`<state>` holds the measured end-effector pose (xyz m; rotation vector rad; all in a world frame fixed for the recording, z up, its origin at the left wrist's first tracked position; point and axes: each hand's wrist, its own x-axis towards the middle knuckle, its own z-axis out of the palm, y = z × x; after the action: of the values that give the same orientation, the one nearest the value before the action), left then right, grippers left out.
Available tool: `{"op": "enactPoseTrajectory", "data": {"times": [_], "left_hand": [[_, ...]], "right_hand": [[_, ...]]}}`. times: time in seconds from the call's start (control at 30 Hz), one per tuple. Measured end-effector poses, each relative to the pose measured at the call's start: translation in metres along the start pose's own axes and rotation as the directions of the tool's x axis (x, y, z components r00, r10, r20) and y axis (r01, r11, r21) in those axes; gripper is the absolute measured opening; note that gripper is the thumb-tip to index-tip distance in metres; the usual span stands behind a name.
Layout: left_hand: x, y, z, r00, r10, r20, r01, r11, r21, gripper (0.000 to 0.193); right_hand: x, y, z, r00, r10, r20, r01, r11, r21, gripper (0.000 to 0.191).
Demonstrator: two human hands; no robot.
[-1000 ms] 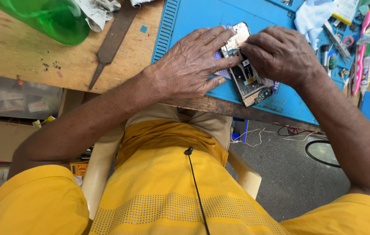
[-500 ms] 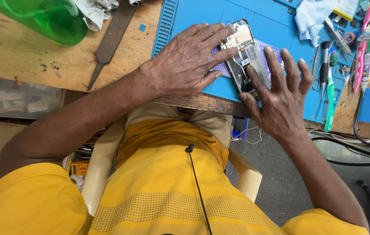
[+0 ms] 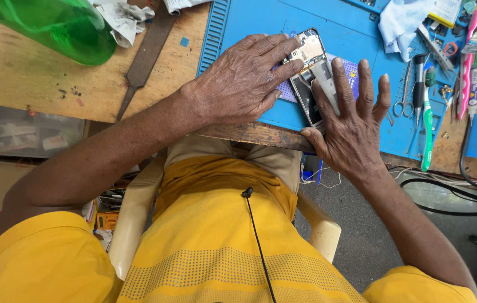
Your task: The person disassembles a smartphone, removes the battery, applies adhesive to the battery compartment, and reassembles the device by placing the battery and internal components back into the chassis. The work is performed on a cluttered workbench with various tools and parts visible.
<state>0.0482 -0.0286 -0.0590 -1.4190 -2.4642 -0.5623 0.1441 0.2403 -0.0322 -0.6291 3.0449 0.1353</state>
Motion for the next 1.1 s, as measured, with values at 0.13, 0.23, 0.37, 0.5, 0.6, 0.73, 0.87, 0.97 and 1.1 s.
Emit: {"op": "enactPoseTrajectory", "data": {"times": [0.13, 0.23, 0.37, 0.5, 0.6, 0.73, 0.87, 0.97, 1.1], "left_hand": [[-0.001, -0.002, 0.004, 1.0, 0.003, -0.002, -0.003, 1.0, 0.009, 0.055], [0.0, -0.004, 0.005, 1.0, 0.014, -0.002, -0.014, 1.0, 0.011, 0.052], [0.008, -0.001, -0.013, 0.998, 0.008, -0.062, -0.011, 0.999, -0.043, 0.044], [0.005, 0.038, -0.063, 0.985, 0.007, -0.173, -0.082, 0.897, -0.434, 0.037], [-0.01, 0.108, -0.097, 0.939, 0.172, -0.297, -0.335, 0.651, -0.681, 0.036], [-0.025, 0.142, -0.12, 0.959, 0.218, -0.184, -0.224, 0.18, -0.958, 0.03], [-0.024, 0.104, -0.112, 0.969, 0.051, -0.244, -0.223, 0.612, -0.759, 0.028], [-0.009, 0.085, -0.075, 0.981, -0.128, -0.144, 0.046, 0.882, -0.469, 0.035], [-0.006, 0.08, -0.027, 0.984, -0.181, 0.006, 0.177, 0.953, -0.246, 0.053]], "right_hand": [[0.002, 0.001, 0.003, 0.999, -0.03, -0.032, 0.027, 0.996, -0.08, 0.092], [0.001, -0.001, 0.003, 1.0, 0.001, -0.026, -0.002, 1.0, -0.025, 0.088], [0.002, -0.002, 0.0, 0.995, 0.043, -0.084, -0.03, 0.988, 0.15, 0.08], [0.001, 0.0, -0.001, 0.969, 0.105, -0.221, 0.005, 0.894, 0.448, 0.055], [0.001, -0.001, 0.0, 0.933, 0.17, -0.318, 0.006, 0.875, 0.484, 0.034], [0.005, 0.003, 0.002, 0.894, 0.259, -0.366, -0.024, 0.843, 0.538, 0.037], [0.01, 0.012, 0.004, 0.88, 0.378, -0.288, -0.018, 0.632, 0.774, 0.044], [0.011, 0.019, 0.006, 0.884, 0.389, -0.257, -0.016, 0.577, 0.817, 0.043], [0.009, 0.02, 0.008, 0.901, 0.372, -0.224, -0.07, 0.633, 0.771, 0.038]]}}
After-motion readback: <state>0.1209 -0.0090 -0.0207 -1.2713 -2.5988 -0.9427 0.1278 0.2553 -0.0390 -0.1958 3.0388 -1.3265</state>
